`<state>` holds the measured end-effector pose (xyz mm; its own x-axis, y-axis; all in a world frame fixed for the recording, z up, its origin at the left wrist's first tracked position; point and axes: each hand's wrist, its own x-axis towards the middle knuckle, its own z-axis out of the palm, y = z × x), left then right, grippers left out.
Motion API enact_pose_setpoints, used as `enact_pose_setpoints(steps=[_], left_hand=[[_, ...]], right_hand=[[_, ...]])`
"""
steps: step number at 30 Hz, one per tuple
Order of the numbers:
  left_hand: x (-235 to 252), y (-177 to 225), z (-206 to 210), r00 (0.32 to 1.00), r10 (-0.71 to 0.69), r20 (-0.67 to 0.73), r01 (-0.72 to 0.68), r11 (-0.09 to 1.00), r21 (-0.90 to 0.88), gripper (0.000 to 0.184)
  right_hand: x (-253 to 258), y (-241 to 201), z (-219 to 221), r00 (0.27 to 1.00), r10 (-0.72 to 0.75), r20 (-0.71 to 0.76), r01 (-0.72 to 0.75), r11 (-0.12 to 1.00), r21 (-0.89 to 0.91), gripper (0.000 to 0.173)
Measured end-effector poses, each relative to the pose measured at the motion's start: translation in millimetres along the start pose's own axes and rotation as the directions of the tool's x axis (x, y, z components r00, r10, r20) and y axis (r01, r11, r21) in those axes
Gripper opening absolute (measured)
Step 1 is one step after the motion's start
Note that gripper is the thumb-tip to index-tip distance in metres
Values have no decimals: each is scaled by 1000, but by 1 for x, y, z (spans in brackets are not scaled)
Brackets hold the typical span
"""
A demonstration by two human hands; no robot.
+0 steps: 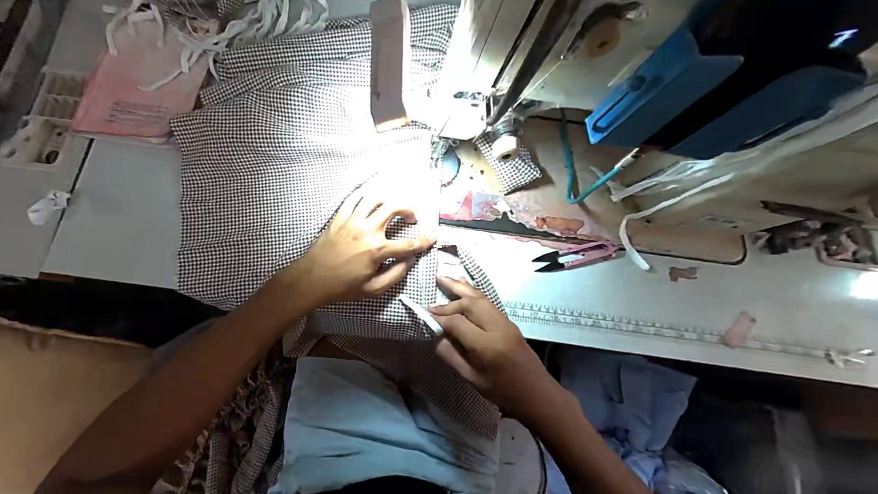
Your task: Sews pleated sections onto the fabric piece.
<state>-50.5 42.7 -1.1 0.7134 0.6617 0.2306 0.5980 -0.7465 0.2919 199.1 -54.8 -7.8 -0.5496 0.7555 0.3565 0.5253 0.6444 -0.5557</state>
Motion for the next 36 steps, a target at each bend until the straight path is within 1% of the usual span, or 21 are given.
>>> enact_pose_setpoints(steps=[4,7,10,13,15,16,19,21,22,23,24,26,27,28,31,32,33,34,36], left_hand=[[16,-20,1,998,20,-52,-20,1000,2,38],[29,-33,-2,997,34,-67,-36,999,-22,39],[39,-45,-4,998,34,-56,-36,998,-43,39],[49,-58,-5,999,42,-4,-42,998,-37,41],[54,-69,-3,993,117,-17,-117,993,-12,39],[57,-75,-2,984,172,-44,-172,985,1,38],[63,-93,0,935,328,-138,-322,945,63,36],[66,-100,0,916,376,-142,-360,925,122,39],[65,-97,-2,922,364,-136,-348,929,127,41],[63,-87,-5,939,314,-139,-303,948,99,43],[60,-70,-9,960,232,-157,-227,973,45,43],[53,-31,-12,986,7,-169,-23,996,-89,40],[49,-15,-12,982,-94,-167,75,991,-115,38],[45,-3,-9,967,-164,-195,140,982,-127,34],[35,26,0,911,-303,-278,295,953,-73,26],[33,34,4,895,-331,-298,331,942,-52,23],[32,42,9,880,-346,-325,348,936,-54,21],[30,47,16,873,-344,-346,343,937,-65,22],[26,46,25,894,-295,-338,275,956,-106,23]], right_hand=[[28,25,-9,998,-43,45,41,999,34,16],[49,42,-17,995,-41,87,40,999,19,16],[67,56,-22,993,-34,115,28,998,51,16],[81,68,-24,994,-36,102,30,998,58,16],[88,72,-25,995,-27,99,24,999,39,17],[91,73,-25,996,-31,84,28,999,37,18],[98,76,-24,998,-50,50,52,998,-47,18],[101,77,-23,998,-55,40,60,992,-113,18],[104,77,-22,998,-49,39,53,990,-129,18],[106,76,-21,999,-37,39,42,989,-142,18],[109,77,-21,999,-23,39,29,988,-155,17],[111,77,-21,999,-10,41,17,983,-183,13],[111,76,-21,999,-6,40,14,981,-195,13],[110,75,-21,999,-5,42,13,979,-202,13],[110,68,-24,999,7,40,3,973,-232,14],[109,61,-24,998,52,28,-44,970,-237,15],[106,50,-23,992,125,9,-120,964,-238,17],[102,37,-22,975,222,-22,-221,950,-220,23],[85,8,-17,896,436,-87,-444,887,-125,40]])
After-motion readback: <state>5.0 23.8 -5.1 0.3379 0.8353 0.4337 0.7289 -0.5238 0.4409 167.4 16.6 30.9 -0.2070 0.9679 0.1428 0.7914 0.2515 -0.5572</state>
